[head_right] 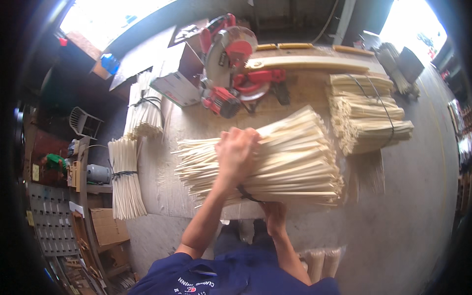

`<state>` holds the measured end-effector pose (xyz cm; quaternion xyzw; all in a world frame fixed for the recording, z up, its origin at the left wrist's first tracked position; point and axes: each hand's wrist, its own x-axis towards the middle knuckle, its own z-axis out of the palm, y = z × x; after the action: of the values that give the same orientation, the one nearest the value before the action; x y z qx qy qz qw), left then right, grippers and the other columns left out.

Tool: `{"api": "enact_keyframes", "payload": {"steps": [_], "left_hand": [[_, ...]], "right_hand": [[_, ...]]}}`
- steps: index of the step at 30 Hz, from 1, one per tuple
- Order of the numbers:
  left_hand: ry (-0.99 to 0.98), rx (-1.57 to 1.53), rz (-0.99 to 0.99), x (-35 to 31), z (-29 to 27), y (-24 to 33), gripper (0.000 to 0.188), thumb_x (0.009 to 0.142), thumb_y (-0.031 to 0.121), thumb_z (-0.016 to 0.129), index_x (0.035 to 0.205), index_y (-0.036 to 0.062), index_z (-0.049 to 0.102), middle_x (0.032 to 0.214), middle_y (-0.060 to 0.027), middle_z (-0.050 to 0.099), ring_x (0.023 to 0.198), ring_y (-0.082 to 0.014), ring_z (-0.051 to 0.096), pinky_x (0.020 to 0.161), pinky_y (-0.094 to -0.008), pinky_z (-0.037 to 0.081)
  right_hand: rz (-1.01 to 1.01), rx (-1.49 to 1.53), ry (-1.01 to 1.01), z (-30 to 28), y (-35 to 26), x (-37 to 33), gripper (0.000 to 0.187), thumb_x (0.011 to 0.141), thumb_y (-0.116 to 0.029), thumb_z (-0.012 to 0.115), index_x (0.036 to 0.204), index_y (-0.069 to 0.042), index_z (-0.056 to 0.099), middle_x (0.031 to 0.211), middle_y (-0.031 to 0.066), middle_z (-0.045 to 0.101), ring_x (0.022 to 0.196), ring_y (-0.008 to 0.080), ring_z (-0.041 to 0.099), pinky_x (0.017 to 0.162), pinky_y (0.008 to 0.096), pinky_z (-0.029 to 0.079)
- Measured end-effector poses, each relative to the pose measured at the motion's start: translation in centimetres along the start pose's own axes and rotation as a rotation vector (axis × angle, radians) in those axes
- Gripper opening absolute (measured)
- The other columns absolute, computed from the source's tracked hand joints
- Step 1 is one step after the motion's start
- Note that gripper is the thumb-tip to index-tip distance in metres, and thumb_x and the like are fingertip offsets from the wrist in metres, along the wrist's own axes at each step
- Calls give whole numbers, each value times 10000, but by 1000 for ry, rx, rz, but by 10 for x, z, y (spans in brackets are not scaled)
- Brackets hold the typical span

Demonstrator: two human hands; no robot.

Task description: The person gathers thin wooden sticks from a pile on a workbench, aligns them into bundles, and secures each bundle with a black zip tie. The person then places the finished bundles onto a stack on the bench.

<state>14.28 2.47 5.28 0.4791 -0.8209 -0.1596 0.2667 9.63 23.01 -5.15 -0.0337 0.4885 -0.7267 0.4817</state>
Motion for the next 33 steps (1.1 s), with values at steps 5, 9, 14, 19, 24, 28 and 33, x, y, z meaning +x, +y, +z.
{"api": "enact_keyframes", "payload": {"steps": [5,9,14,19,24,28,33], "left_hand": [[-172,207,240,-55,76,-61,746,1042,551,708,1643,149,524,1590,-177,562,1514,-387,468,1260,-594,312],[-348,104,377,-73,59,-83,856,986,441,813,1705,155,446,1709,-206,446,1577,-439,396,1299,-602,283],[-214,85,162,-146,11,-116,530,966,273,834,1467,153,707,1443,-151,671,1347,-389,610,1115,-537,508],[-239,-526,-96,-184,59,-76,289,999,61,783,1288,60,798,1157,-171,783,995,-327,780,852,-414,627],[68,-747,-199,-166,79,-49,552,974,-40,746,1505,96,680,1275,-155,732,1028,-294,765,914,-387,629],[168,-690,-425,-151,86,-37,631,967,73,813,1565,61,613,1369,-187,666,1252,-322,675,1075,-440,552],[485,-665,-1049,-158,106,-55,1138,912,451,937,1719,-33,296,1613,-272,440,1559,-389,396,1328,-470,286]], "right_hand": [[270,-663,34,-74,115,47,255,1085,-196,615,1068,-11,789,1049,115,816,1042,214,791,867,422,599],[-1,-869,37,-97,114,57,331,1073,-241,580,1019,43,742,900,159,771,924,256,771,798,436,561],[215,-744,-108,-61,83,51,388,1105,-256,524,866,8,677,745,114,724,606,229,720,588,390,574],[-100,-828,-205,-51,53,58,441,1152,-306,537,769,-96,596,665,-18,556,566,94,507,496,302,403],[-253,-1125,-420,22,-7,96,406,1078,-265,541,794,5,648,741,168,668,661,284,630,649,452,513],[-292,-1231,-748,42,-23,121,366,1088,-245,536,870,13,677,827,213,703,751,360,681,706,493,539],[-436,-1549,-1128,52,-55,168,330,1104,-249,506,988,31,636,949,257,688,920,472,680,815,531,546]]}}
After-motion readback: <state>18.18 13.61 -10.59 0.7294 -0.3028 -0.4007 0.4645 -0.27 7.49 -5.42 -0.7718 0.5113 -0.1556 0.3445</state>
